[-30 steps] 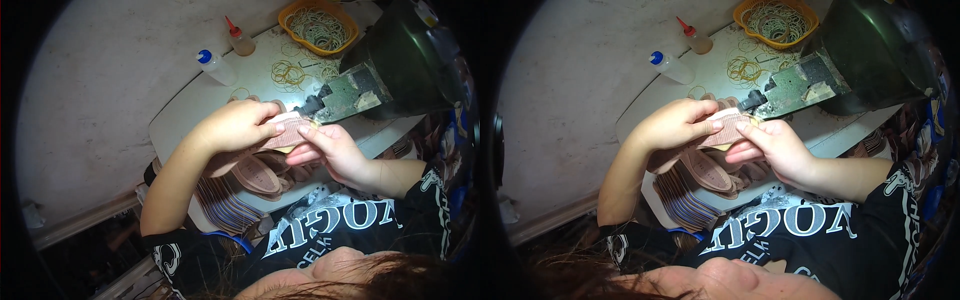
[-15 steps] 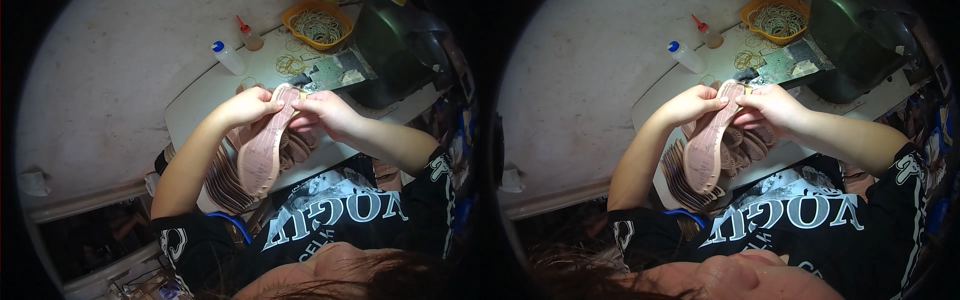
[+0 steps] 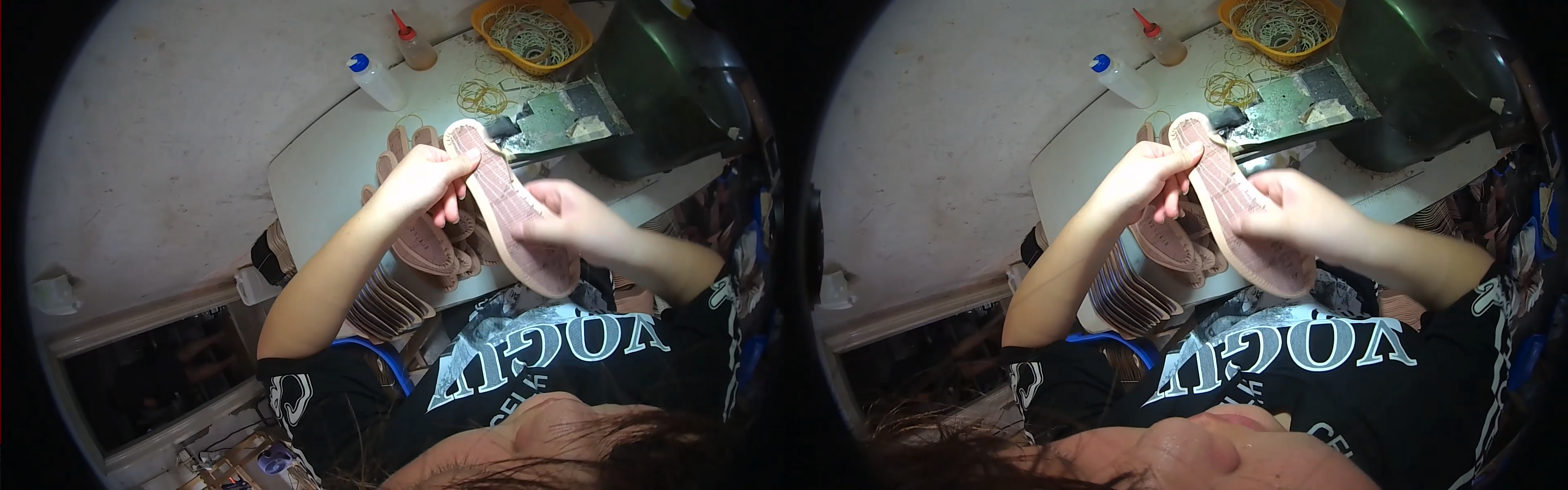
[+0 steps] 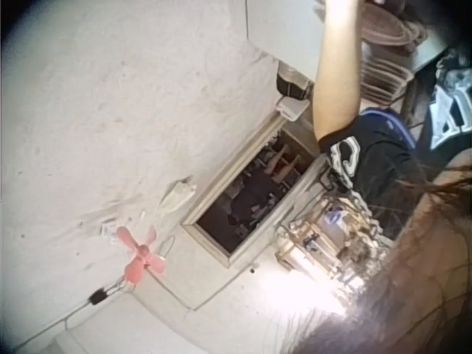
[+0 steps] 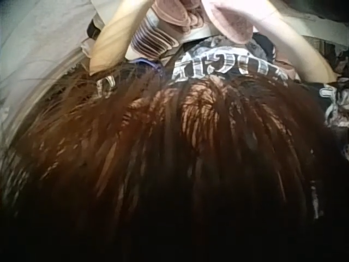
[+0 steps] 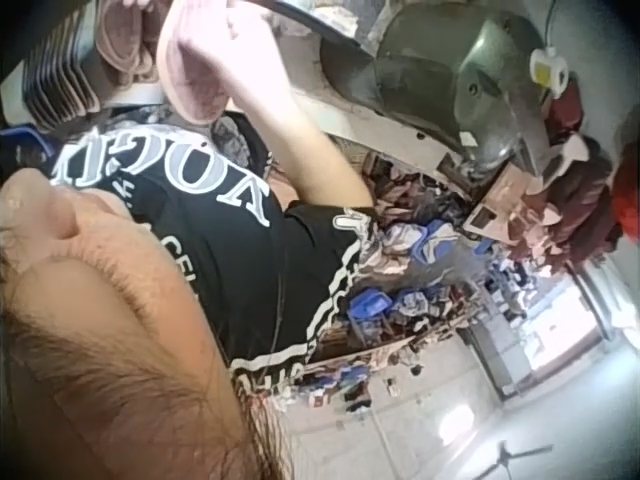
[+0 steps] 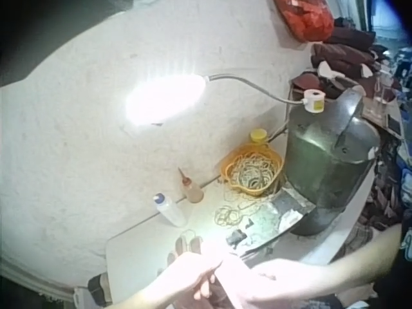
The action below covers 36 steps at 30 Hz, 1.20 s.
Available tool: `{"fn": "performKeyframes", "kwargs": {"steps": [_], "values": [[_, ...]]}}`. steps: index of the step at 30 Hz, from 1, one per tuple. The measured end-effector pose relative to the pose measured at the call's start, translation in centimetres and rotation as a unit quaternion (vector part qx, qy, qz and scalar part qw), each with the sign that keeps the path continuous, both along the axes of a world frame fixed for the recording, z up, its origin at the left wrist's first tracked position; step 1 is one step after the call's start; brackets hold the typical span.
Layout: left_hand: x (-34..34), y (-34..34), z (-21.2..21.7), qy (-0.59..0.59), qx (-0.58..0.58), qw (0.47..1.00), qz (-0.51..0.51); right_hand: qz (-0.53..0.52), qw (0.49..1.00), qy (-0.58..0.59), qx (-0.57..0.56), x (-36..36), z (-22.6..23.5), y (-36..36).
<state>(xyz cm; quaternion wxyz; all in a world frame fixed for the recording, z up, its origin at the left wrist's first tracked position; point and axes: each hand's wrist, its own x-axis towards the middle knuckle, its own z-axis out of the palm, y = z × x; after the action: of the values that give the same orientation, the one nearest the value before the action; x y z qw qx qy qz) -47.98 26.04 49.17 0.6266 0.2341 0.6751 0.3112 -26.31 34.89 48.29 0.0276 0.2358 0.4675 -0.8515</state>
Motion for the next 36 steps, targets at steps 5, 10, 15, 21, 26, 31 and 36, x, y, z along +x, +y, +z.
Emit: {"fn": "performKeyframes", "kwargs": {"steps": [5,10,15,21,26,31,36], "values": [[-1.3,1.0,0.3,0.039,-0.025,0.999,-0.030,0.003,0.999,-0.028,0.029,0.7,-0.8,1.8],[-2.8,2.2,-1.0,0.121,0.012,0.993,0.011,-0.042,0.996,-0.004,-0.079,-1.3,-1.0,1.3],[-5.3,1.4,-2.4,0.058,0.089,0.994,0.024,-0.104,0.982,0.061,-0.146,-4.6,-0.8,-3.1],[0.6,-7.4,-0.7,0.063,0.419,0.856,0.298,0.050,0.990,0.078,0.108,-3.6,0.2,-6.0],[5.2,-13.2,-1.6,0.225,0.483,0.765,0.364,0.131,0.985,0.089,0.064,-3.1,-3.0,-8.5],[6.6,-15.1,-4.7,0.397,0.454,0.679,0.419,0.144,0.974,0.135,0.115,-2.1,-5.3,-10.5],[7.5,-15.1,-7.1,0.444,0.378,0.674,0.455,0.132,0.968,0.145,0.158,-1.5,-7.1,-10.0]]}}
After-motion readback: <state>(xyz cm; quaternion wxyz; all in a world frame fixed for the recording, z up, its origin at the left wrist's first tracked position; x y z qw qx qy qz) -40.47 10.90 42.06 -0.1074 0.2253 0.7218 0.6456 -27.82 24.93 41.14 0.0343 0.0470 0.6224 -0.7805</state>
